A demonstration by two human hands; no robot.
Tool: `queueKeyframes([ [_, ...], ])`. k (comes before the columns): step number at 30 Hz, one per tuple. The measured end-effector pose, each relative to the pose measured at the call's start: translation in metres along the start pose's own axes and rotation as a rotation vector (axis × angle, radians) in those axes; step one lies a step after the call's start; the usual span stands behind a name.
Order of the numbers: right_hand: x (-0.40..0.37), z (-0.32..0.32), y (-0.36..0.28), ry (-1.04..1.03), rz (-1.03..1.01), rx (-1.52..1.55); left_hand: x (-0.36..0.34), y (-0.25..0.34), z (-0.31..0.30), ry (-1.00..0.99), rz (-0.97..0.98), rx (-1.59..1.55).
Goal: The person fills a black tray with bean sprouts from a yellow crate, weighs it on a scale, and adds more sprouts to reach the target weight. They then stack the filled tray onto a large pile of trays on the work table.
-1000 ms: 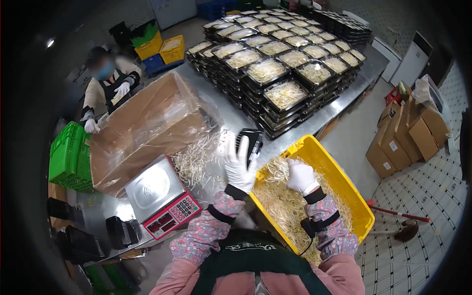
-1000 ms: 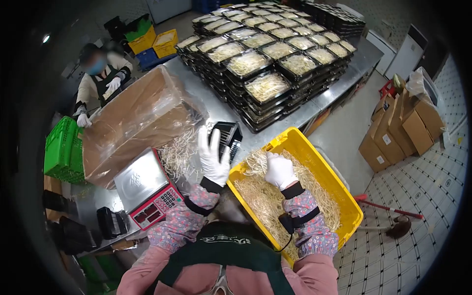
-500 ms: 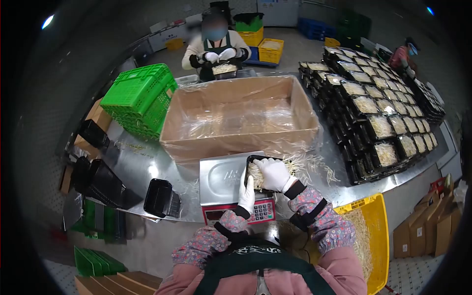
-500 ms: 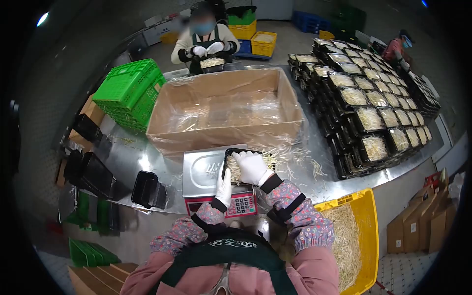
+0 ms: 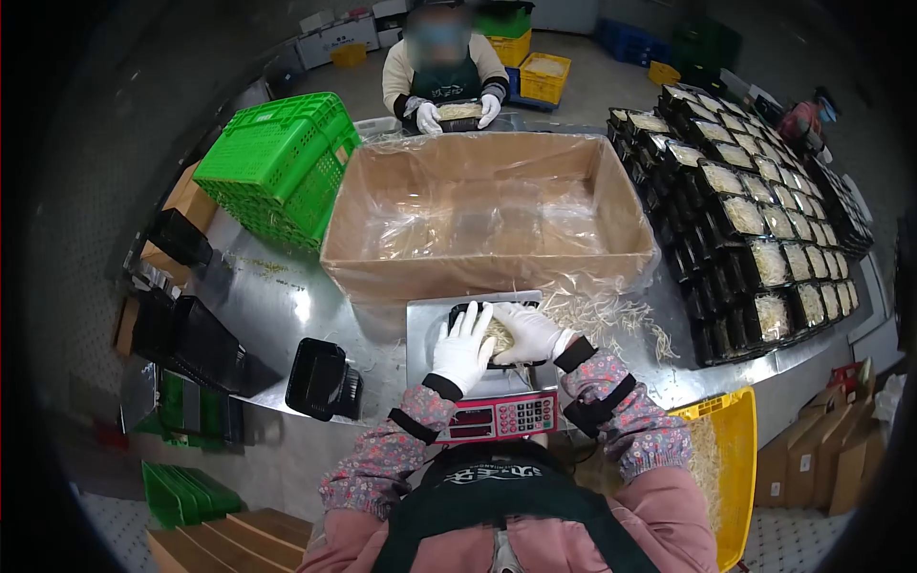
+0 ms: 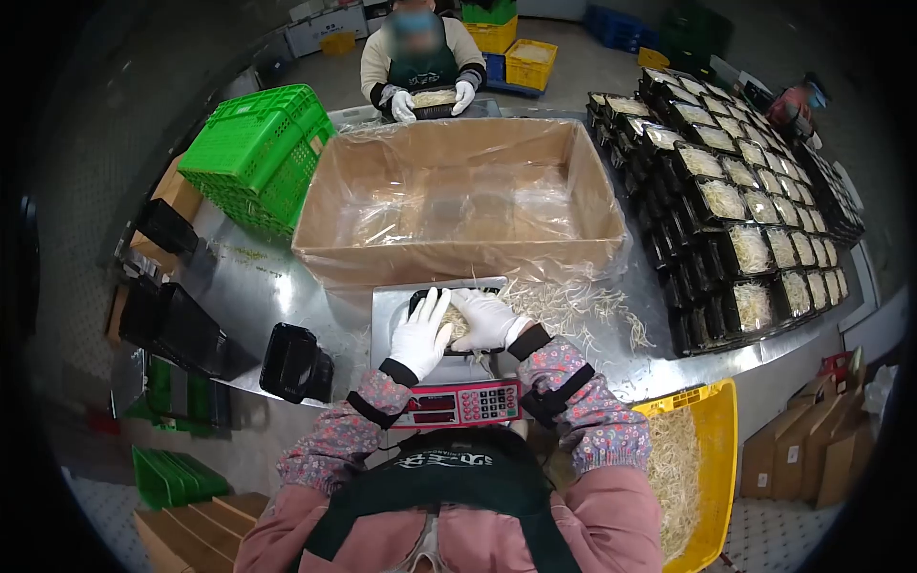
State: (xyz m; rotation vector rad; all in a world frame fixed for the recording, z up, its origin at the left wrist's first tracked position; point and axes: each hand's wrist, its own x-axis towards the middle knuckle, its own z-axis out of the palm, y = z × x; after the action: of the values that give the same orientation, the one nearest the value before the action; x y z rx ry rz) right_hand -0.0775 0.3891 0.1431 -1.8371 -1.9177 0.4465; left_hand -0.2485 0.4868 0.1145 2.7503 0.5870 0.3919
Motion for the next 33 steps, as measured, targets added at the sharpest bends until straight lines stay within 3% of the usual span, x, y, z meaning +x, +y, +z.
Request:
queueKeyframes([
  [4, -0.032, -0.044, 0.007, -0.003, 0.002, -0.478, -0.001, 0.008, -0.007, -0.042, -0.009, 0.093],
  [6, -0.043, -0.055, 0.022, -0.151, 0.126, -0.324, -0.001, 0.006, -0.001, -0.015, -0.016, 0.099],
  [9, -0.060, -0.041, 0.027, -0.065, 0.212, -0.184, 0.000, 0.004, 0.007, 0.001, -0.019, 0.096],
  [11, -0.062, -0.022, 0.028, 0.127, 0.223, -0.186, -0.001, 0.005, 0.008, 0.041, -0.011, 0.087],
  [12, -0.064, -0.018, 0.032, 0.123, 0.215, -0.180, -0.001, 0.006, 0.009, 0.040, -0.021, 0.092],
  [15, -0.068, -0.016, 0.045, 0.369, 0.140, 0.023, -0.002, 0.007, 0.008, 0.012, -0.045, 0.065],
  [20, -0.107, -0.078, 0.053, 0.391, 0.390, 0.344, -0.001, 0.013, -0.005, 0.003, -0.051, 0.068],
  [22, -0.126, -0.097, 0.053, 0.417, 0.557, 0.575, -0.002, 0.016, -0.018, 0.059, -0.060, -0.065],
  [24, -0.148, -0.093, 0.073, 0.439, 0.672, 0.733, -0.002, 0.010, -0.030, 0.082, -0.054, -0.099],
  [26, -0.169, -0.064, 0.107, 0.397, 0.689, 0.778, -0.004, 0.000, -0.037, 0.209, -0.046, -0.354],
  [28, -0.199, -0.008, 0.158, 0.326, 0.759, 0.757, -0.014, -0.010, -0.055, 0.204, -0.137, -0.447],
  [30, -0.223, 0.019, 0.179, 0.178, 0.655, 0.070, -0.023, -0.023, -0.067, 0.254, -0.191, -0.491],
  [33, -0.221, 0.000, 0.157, 0.300, 0.844, 0.395, -0.035, -0.044, -0.078, 0.323, -0.233, -0.555],
])
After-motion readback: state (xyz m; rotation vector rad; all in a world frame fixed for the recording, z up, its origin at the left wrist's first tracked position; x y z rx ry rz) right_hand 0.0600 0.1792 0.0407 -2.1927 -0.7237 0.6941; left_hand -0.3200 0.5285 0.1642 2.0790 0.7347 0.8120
